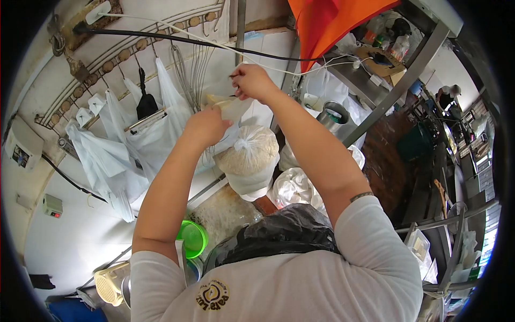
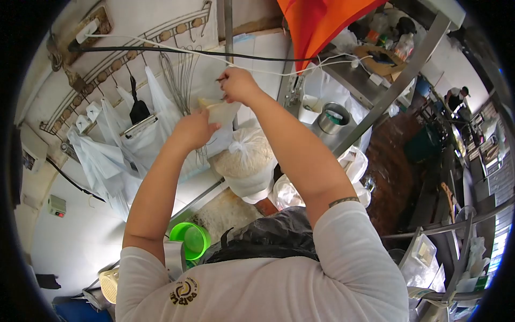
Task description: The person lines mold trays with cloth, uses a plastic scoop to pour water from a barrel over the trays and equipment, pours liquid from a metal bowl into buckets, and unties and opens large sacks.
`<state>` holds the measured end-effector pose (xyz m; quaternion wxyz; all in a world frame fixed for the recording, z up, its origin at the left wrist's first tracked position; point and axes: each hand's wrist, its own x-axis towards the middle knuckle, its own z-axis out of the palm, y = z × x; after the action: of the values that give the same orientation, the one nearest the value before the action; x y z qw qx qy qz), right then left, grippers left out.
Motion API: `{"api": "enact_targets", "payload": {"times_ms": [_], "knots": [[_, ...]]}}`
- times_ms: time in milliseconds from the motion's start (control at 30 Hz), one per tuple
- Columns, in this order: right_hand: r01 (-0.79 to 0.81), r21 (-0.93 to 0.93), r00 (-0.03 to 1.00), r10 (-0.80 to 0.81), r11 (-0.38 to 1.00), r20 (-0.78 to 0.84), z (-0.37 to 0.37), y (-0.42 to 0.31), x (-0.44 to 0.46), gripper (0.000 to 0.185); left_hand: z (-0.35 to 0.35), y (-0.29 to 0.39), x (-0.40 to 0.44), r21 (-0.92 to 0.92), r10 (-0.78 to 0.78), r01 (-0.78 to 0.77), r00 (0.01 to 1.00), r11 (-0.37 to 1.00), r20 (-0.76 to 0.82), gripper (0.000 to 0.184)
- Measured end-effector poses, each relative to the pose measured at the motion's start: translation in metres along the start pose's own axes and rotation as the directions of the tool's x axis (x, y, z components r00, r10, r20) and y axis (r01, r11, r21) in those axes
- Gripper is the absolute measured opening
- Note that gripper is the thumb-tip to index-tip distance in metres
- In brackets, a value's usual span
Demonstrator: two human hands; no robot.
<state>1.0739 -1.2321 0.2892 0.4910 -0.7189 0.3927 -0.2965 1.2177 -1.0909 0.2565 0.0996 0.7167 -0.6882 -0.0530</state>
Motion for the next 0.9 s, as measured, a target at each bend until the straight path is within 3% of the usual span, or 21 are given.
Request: {"api": "enact_targets", "payload": {"times_ms": [33,100,133,200,333,400,433,567,667,733,900], "knots": [[0.003,0.001,1.0,-0.003,1.0,-0.002,-0.003,-0.006,-0.005,0.018,0.006,-0.003,0.002,0.049,-0.001,0.001,1.0,0.999,0.01,0.058],[0.056,0.334,0.994,-0.021,0.941,-0.106,-0.007,-0.017,-0.018,0.017,0.004,-0.001,0.004,0.098,-0.001,-0.001,1.0,0.995,0.02,0.056],[0.058,0.335,0.994,-0.022,0.941,-0.109,-0.011,-0.015,-0.023,0.017,-0.005,0.003,0.003,0.097,-0.016,0.005,0.994,0.995,0.107,0.057],[0.308,0.415,0.951,-0.263,0.856,-0.162,-0.019,-0.009,-0.037,0.016,-0.012,0.008,0.002,0.094,-0.028,0.01,0.981,0.996,0.194,0.058],[0.279,0.405,0.959,-0.272,0.871,-0.076,-0.032,-0.006,-0.1,0.019,-0.004,0.007,0.005,0.147,0.027,-0.059,0.978,0.987,0.209,0.057],[0.237,0.362,0.962,-0.271,0.901,0.045,-0.044,-0.01,-0.136,0.02,0.0,0.005,0.008,0.159,0.05,-0.082,0.979,0.984,0.197,0.057],[0.314,0.356,0.941,-0.339,0.88,0.008,-0.052,-0.009,-0.152,0.021,0.001,0.005,0.008,0.197,0.052,-0.095,0.976,0.976,0.212,0.056],[0.575,0.458,0.818,-0.475,0.678,-0.324,-0.099,-0.034,-0.217,0.019,0.008,0.008,0.013,0.286,0.037,-0.114,0.965,0.951,0.261,0.054],[0.79,0.376,0.613,-0.615,0.484,-0.496,-0.157,-0.054,-0.256,0.022,0.005,0.014,0.018,0.342,0.01,-0.121,0.951,0.932,0.31,0.053],[0.858,0.349,0.513,-0.627,0.376,-0.586,-0.195,-0.058,-0.287,0.025,0.004,0.015,0.025,0.361,0.019,-0.14,0.948,0.922,0.319,0.053],[0.912,0.304,0.404,-0.741,0.277,-0.537,-0.288,-0.056,-0.381,0.029,-0.004,0.03,0.029,0.439,-0.037,-0.141,0.928,0.887,0.371,0.05]]}}
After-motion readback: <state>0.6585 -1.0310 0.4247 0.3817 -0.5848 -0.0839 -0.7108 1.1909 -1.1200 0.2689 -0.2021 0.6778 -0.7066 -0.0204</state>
